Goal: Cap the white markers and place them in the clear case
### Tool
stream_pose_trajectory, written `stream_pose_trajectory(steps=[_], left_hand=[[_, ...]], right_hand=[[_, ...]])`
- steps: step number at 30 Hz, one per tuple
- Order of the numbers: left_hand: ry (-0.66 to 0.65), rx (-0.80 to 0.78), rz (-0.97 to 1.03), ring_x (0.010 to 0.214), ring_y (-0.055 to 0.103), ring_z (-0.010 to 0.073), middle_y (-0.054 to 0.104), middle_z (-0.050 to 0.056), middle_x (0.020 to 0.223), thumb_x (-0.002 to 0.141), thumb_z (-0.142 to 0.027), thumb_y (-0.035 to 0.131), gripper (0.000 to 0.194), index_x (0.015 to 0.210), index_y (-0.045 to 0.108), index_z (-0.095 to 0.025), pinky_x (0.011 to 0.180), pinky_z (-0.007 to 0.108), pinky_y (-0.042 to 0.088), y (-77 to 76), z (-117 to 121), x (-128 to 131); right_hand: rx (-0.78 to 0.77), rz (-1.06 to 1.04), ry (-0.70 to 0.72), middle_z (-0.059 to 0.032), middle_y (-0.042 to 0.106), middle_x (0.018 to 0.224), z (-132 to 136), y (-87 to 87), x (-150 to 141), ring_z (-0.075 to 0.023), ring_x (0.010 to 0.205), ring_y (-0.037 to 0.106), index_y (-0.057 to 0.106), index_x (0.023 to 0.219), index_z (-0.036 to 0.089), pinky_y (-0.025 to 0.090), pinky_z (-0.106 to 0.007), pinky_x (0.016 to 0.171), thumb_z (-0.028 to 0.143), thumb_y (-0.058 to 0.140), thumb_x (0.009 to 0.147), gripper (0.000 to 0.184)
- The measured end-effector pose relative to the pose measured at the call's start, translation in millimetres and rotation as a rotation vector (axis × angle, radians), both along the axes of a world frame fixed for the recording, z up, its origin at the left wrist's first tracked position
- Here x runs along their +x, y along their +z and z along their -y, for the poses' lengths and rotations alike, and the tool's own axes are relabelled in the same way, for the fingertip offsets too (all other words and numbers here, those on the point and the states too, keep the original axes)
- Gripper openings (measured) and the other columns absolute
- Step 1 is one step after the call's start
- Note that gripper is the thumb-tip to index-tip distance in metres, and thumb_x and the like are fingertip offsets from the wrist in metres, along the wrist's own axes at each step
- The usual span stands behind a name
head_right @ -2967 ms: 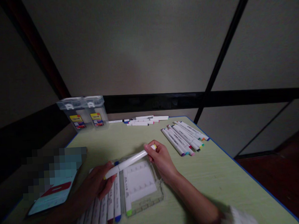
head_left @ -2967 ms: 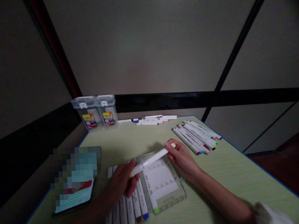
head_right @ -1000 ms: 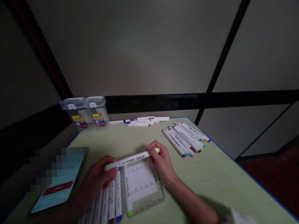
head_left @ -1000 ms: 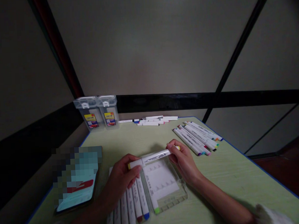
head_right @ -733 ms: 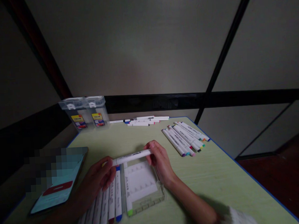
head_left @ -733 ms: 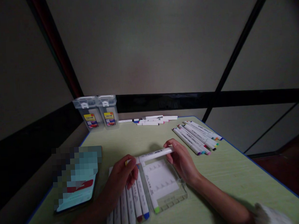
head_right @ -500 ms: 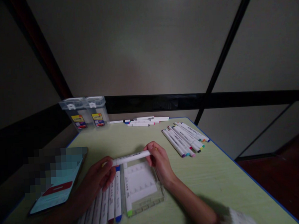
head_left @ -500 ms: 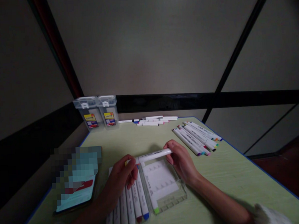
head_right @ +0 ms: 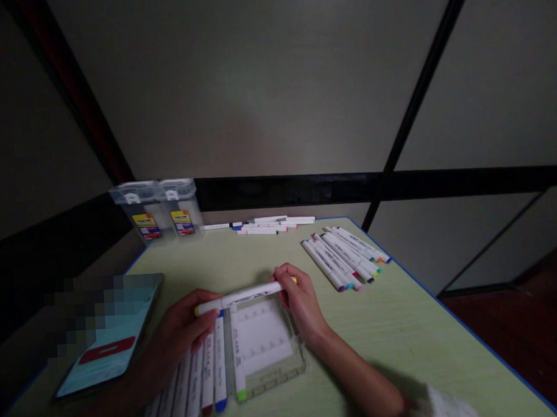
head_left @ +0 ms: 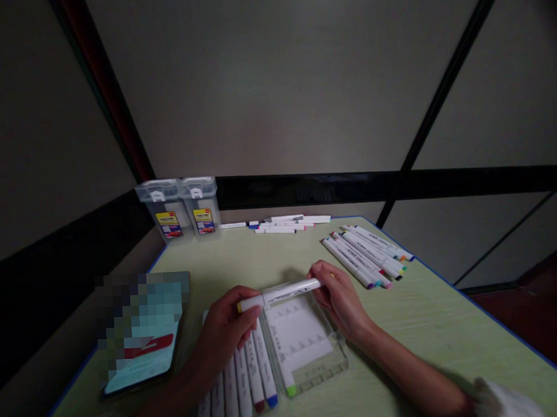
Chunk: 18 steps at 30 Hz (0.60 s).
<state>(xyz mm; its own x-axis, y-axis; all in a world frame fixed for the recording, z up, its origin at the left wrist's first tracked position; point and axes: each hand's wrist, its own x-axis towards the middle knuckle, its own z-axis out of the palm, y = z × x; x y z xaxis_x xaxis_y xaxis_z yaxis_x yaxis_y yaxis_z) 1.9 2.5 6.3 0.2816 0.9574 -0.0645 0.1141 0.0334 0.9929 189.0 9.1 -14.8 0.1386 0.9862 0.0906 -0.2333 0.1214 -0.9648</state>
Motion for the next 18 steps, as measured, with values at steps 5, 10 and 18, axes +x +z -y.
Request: stream_pose_trajectory(steps=[5, 10, 18], left_hand=[[-0.016, -0.022, 0.041, 0.035, 0.030, 0.0047, 0.042, -0.011, 0.043, 0.069, -0.034, 0.051, 0.018, 0.075, 0.047, -0.017, 0.037, 0.017, 0.022, -1.8, -0.6, 1.4], [-0.009, -0.005, 0.067, 0.035, 0.032, 0.0051, 0.045, -0.010, 0.044, 0.075, -0.036, 0.045, 0.018, 0.071, 0.041, -0.020, 0.038, 0.017, 0.023, -0.8, 3.1, 2.8], [0.014, -0.020, 0.062, 0.033, 0.029, 0.0053, 0.041, -0.011, 0.040, 0.078, -0.039, 0.042, 0.023, 0.065, 0.037, -0.021, 0.036, 0.016, 0.021, -0.9, 2.5, 1.1]], right_hand=[[-0.045, 0.046, -0.002, 0.0094, 0.026, 0.038, -0.1, -0.2, -1.1, -0.0053, 0.035, 0.016, 0.047, 0.058, 0.017, 0.010, -0.021, 0.035, 0.047, 0.053, 0.072, 0.034], [-0.007, 0.133, -0.002, 0.0086, 0.032, 0.037, 0.6, -0.9, -1.8, -0.0058, 0.035, 0.020, 0.048, 0.058, 0.017, 0.012, -0.022, 0.037, 0.045, 0.052, 0.074, 0.032], [0.045, 0.164, 0.027, 0.0082, 0.036, 0.038, 0.1, -4.1, -1.8, -0.0068, 0.037, 0.025, 0.046, 0.059, 0.018, 0.017, -0.022, 0.041, 0.042, 0.052, 0.076, 0.030]])
